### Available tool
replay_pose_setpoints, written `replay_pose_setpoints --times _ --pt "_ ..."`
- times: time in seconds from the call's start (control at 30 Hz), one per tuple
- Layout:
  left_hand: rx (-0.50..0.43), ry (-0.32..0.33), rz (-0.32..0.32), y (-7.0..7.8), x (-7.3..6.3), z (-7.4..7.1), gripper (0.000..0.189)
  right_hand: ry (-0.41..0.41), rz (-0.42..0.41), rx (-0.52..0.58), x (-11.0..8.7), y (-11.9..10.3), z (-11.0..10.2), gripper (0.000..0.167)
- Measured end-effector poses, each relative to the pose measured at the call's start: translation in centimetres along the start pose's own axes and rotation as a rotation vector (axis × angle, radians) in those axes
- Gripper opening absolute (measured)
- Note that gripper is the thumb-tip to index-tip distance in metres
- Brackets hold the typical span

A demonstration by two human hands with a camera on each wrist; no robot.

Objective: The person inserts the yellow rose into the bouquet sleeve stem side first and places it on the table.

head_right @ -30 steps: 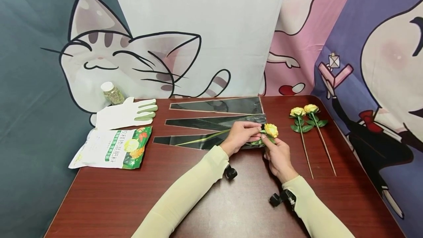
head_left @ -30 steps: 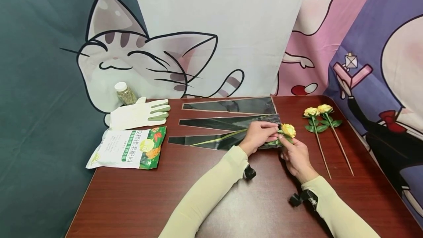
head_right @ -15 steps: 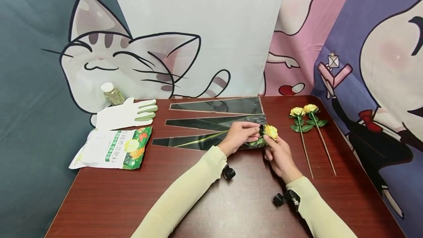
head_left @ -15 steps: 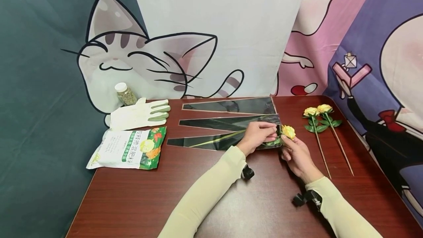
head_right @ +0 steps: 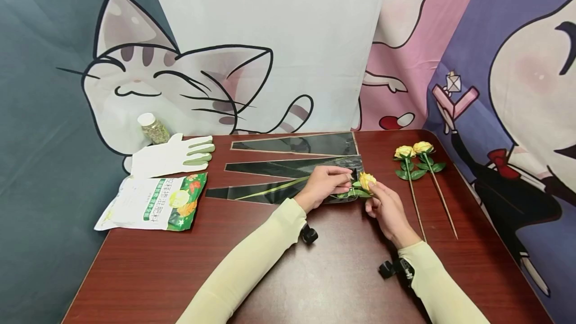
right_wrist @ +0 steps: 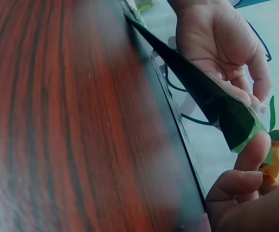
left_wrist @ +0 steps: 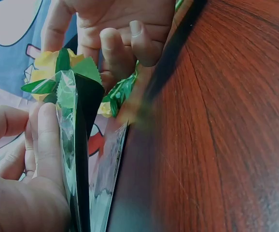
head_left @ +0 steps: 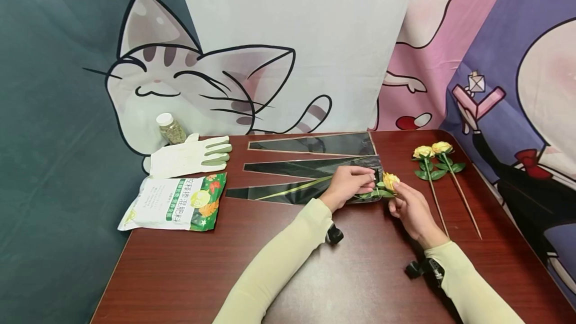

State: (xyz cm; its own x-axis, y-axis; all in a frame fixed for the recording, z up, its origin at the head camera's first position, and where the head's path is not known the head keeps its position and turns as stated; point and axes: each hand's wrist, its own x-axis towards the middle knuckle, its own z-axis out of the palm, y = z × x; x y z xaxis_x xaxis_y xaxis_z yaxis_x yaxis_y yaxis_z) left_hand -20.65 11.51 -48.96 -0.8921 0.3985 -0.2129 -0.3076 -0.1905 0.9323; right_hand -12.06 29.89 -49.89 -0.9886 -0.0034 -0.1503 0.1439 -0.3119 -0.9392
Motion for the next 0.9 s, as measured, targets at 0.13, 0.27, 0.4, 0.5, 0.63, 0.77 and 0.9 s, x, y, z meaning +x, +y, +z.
replay_pose_setpoints --times 0.13,0.27,0.4,0.5,0.63,0.77,0.9 --pt "0.014 -0.001 -0.004 -0.08 0.01 -0.15 0.016 0.062 0.005 -0.04 0.17 0.02 0.03 0.007" --pt "0.024 0.002 -0.017 -0.09 0.05 -0.27 0.014 0.068 -0.01 -0.063 0.31 0.02 -0.11 0.009" --pt "0.032 0.013 -0.025 0.1 0.08 -0.4 0.013 0.037 -0.021 -0.07 0.53 -0.06 -0.26 0.008" --pt "0.033 0.01 -0.029 0.29 0.06 -0.36 0.013 0.01 -0.029 -0.076 0.65 -0.14 -0.37 0.009" --pt "0.022 0.0 -0.04 0.38 -0.02 -0.24 0.013 -0.023 -0.044 -0.091 0.68 -0.14 -0.47 0.01" --pt "0.014 0.001 -0.035 0.27 -0.05 -0.04 0.015 -0.051 -0.053 -0.12 0.63 -0.02 -0.57 0.011" --pt "0.008 0.005 -0.032 0.19 -0.11 0.32 0.018 -0.063 -0.05 -0.15 0.55 0.13 -0.71 0.013"
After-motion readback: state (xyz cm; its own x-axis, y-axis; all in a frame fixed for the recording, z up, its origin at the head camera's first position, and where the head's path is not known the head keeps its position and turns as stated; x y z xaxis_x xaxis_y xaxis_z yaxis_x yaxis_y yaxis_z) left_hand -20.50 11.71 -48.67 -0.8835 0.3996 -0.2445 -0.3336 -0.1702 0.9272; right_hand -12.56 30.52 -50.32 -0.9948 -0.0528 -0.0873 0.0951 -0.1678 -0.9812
